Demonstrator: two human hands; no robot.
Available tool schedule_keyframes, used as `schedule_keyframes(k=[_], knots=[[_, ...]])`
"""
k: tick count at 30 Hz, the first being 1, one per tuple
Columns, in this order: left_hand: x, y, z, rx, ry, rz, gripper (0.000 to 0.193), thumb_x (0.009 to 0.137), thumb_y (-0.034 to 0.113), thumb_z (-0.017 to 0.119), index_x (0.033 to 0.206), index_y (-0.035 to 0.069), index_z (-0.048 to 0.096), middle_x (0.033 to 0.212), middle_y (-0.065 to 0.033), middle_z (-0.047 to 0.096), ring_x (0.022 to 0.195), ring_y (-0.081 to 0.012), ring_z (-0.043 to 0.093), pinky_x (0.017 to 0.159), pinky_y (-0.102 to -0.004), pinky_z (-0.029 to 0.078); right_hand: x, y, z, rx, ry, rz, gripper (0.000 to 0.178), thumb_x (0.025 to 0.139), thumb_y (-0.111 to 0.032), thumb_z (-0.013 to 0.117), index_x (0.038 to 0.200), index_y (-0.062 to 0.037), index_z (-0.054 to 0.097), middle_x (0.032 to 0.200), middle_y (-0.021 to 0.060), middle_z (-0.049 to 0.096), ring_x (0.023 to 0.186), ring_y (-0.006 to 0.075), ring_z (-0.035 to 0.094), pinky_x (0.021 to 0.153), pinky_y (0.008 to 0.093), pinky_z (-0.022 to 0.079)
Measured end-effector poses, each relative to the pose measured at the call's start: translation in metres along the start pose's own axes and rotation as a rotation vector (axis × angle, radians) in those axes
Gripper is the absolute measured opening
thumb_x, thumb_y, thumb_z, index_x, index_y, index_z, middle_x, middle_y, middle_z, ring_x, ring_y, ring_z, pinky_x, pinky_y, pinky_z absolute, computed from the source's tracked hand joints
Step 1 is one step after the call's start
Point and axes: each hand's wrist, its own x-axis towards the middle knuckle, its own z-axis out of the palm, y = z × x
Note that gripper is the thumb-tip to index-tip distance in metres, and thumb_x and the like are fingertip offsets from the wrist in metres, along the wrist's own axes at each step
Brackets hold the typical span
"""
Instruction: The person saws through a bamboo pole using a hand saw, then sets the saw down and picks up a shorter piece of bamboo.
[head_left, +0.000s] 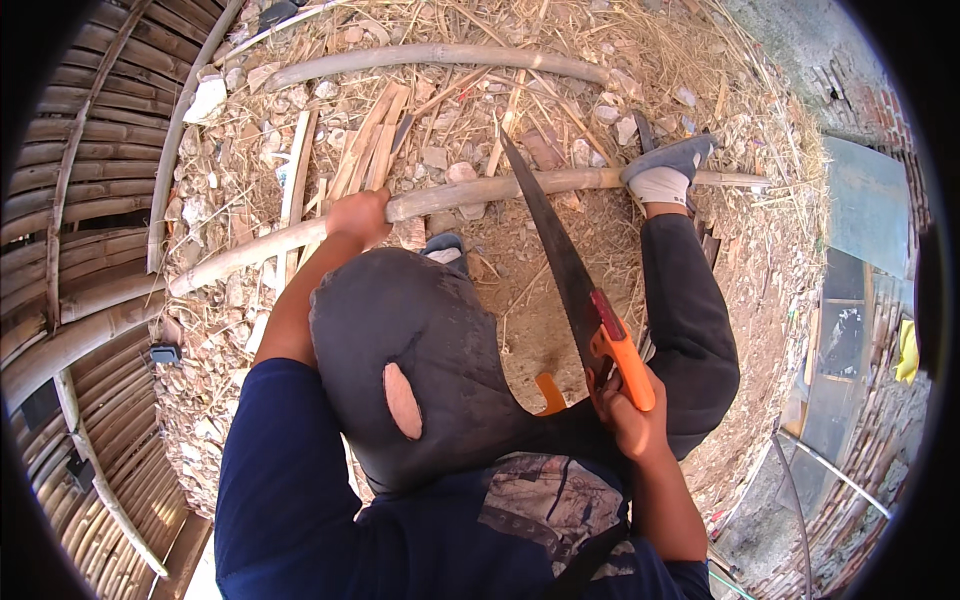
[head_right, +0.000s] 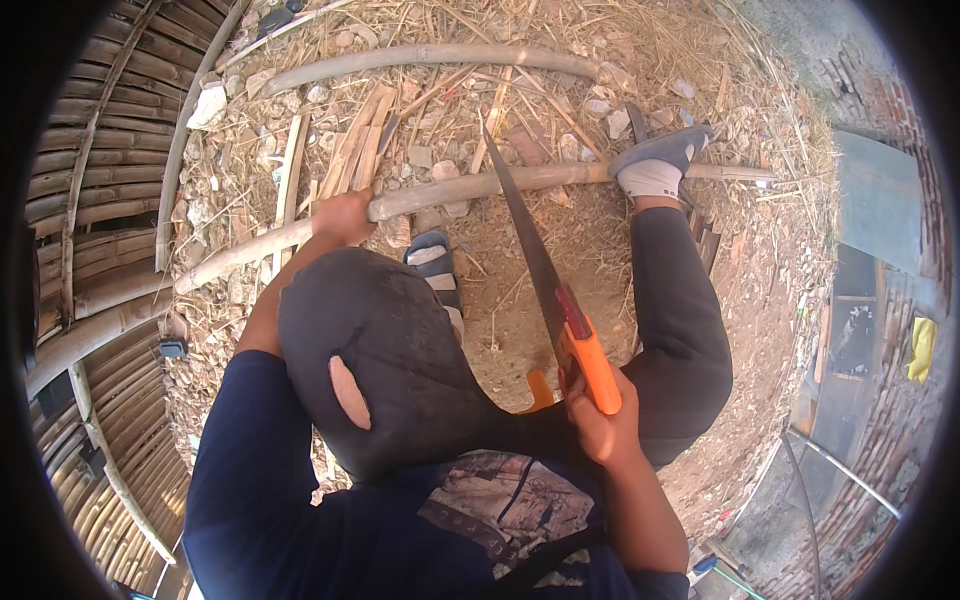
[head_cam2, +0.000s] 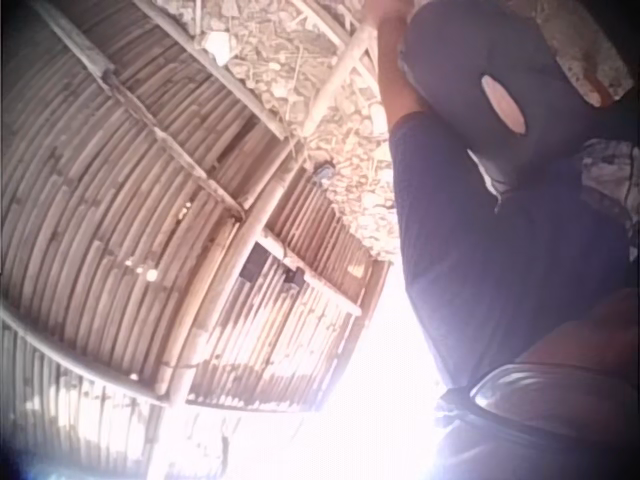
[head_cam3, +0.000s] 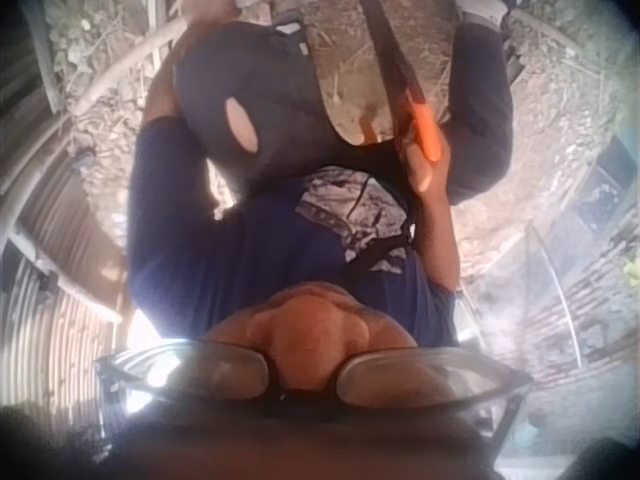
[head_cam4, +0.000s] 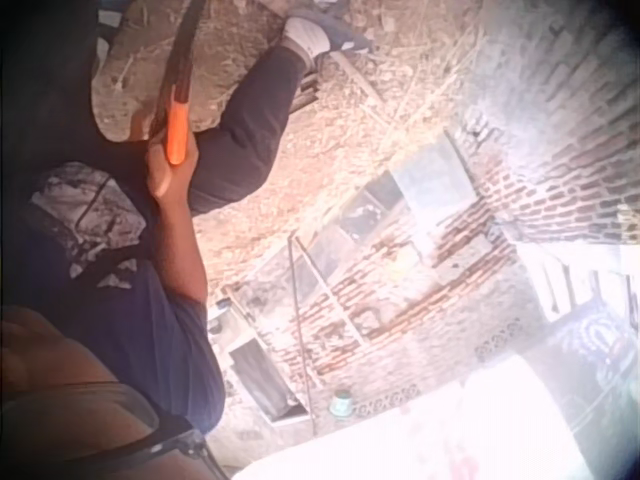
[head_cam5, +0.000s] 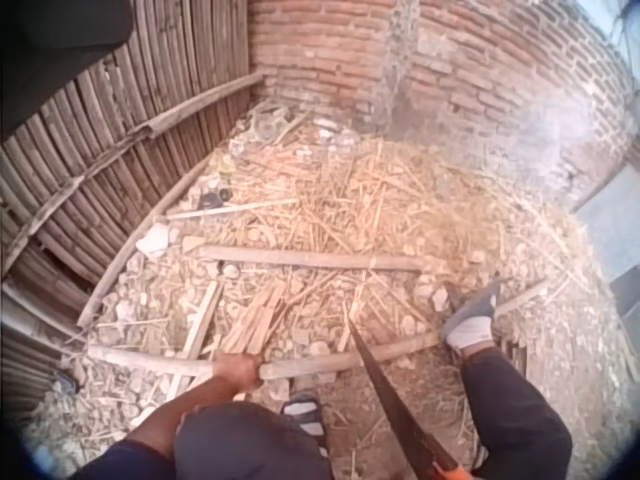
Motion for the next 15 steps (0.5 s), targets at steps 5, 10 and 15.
schedule_keyframes(k=[5,10,15], knots=[[-0.004,0.007,-0.001,0.005,0.008,0.005,0.037,0.086,0.026,0.071,0.118,0.009,0.063,0.114,-0.0132,0.073,0.109,-0.0322,0.071,0.092,-0.0459,0.058,-0.031,0.003,-0.012,-0.027,0.01,-0.092,0.004,0.083,0.0,0.052,0.086,-0.0025,0.054,0.073,0.0031,0.055,0.058,0.0093,0.052,0.06,0.0234,0.045],[-0.004,0.005,0.001,-0.006,-0.004,-0.022,0.038,0.086,0.026,0.072,0.119,0.009,0.063,0.114,-0.0134,0.073,0.109,-0.0316,0.071,0.092,-0.0453,0.058,0.012,0.009,0.01,0.028,0.016,-0.017,0.004,0.083,0.001,0.051,0.085,-0.0026,0.053,0.071,0.0018,0.052,0.058,0.0095,0.049,0.057,0.0237,0.041],[0.0,0.0,0.007,0.016,0.039,0.016,0.037,0.087,0.025,0.071,0.12,0.01,0.062,0.115,-0.0131,0.073,0.109,-0.0314,0.071,0.092,-0.0447,0.057,-0.035,0.005,-0.007,0.048,0.027,-0.052,0.004,0.082,0.001,0.052,0.084,-0.0026,0.054,0.07,0.0023,0.054,0.058,0.0098,0.051,0.056,0.0245,0.043]])
